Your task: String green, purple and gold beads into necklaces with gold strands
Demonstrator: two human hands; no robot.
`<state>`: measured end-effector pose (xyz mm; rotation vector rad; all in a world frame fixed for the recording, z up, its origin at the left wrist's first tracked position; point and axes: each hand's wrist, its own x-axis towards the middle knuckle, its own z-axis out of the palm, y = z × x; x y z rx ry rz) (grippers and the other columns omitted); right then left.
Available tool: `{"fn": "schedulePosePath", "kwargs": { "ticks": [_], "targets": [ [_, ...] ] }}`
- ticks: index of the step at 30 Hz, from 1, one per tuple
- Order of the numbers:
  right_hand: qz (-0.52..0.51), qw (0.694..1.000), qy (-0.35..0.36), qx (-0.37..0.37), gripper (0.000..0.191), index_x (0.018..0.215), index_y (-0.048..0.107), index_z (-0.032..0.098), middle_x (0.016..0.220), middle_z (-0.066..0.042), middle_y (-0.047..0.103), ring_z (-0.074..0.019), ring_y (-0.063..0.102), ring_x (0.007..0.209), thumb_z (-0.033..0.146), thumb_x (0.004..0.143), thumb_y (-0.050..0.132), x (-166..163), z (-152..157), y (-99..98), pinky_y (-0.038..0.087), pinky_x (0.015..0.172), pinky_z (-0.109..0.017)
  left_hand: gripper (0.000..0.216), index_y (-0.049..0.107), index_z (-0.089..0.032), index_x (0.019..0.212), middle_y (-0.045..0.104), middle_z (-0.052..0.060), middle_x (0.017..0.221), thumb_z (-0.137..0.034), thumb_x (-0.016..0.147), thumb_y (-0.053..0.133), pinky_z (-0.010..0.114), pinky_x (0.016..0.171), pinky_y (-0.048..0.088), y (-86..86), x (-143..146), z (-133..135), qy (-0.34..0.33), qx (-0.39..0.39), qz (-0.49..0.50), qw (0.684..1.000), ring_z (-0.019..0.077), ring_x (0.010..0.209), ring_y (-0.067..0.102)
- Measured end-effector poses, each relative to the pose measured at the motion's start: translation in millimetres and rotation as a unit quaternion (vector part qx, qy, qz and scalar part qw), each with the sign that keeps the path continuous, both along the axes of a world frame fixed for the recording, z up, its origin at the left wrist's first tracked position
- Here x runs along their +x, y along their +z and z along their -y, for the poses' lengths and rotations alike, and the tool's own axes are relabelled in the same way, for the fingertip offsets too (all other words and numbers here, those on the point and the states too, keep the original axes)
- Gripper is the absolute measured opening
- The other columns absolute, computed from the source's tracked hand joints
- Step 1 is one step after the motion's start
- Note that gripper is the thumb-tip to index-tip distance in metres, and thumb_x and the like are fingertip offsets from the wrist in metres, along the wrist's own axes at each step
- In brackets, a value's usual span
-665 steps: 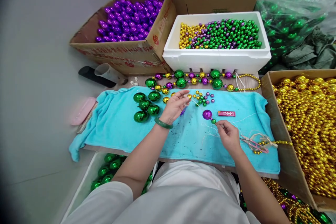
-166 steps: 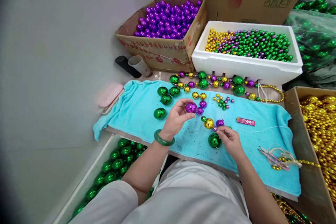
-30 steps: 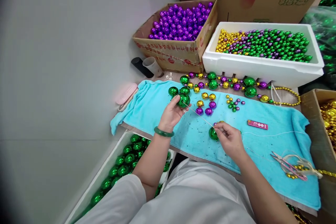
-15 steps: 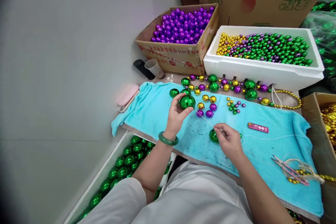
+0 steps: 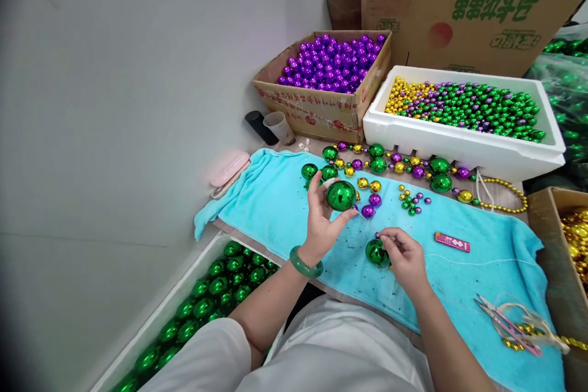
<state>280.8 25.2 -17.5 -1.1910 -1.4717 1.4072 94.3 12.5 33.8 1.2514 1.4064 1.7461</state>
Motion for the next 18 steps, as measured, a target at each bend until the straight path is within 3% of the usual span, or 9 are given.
{"fn": "schedulePosePath", "kwargs": {
  "ticks": [9, 18],
  "targets": [
    [-0.024, 1.0, 0.012, -0.013, 0.024, 0.082, 0.065, 0.016, 0.061, 0.0, 0.056, -0.0116, 0.05, 0.056, 0.04, 0.078, 0.064, -2.3, 0.5, 1.0, 0.041, 0.052, -0.024, 0.089, 0.026, -0.032, 0.14, 0.045, 0.01, 0.134, -0.031, 0.068, 0.079, 0.036, 0.102, 0.044, 9.7, 10.8, 2.1, -0.009, -0.011, 0.066, 0.998, 0.024, 0.124, 0.047],
    [-0.015, 1.0, 0.01, 0.008, 0.024, 0.079, 0.066, 0.017, 0.063, -0.001, 0.059, -0.0122, 0.052, 0.058, 0.041, 0.075, 0.065, 1.7, -7.1, 10.3, 0.043, 0.054, -0.025, 0.089, 0.027, -0.03, 0.139, 0.044, 0.011, 0.134, -0.029, 0.067, 0.08, 0.037, 0.105, 0.041, 11.4, 6.0, 3.4, 0.007, 0.005, 0.005, 1.0, 0.0248, 0.126, 0.044]
  ]
}}
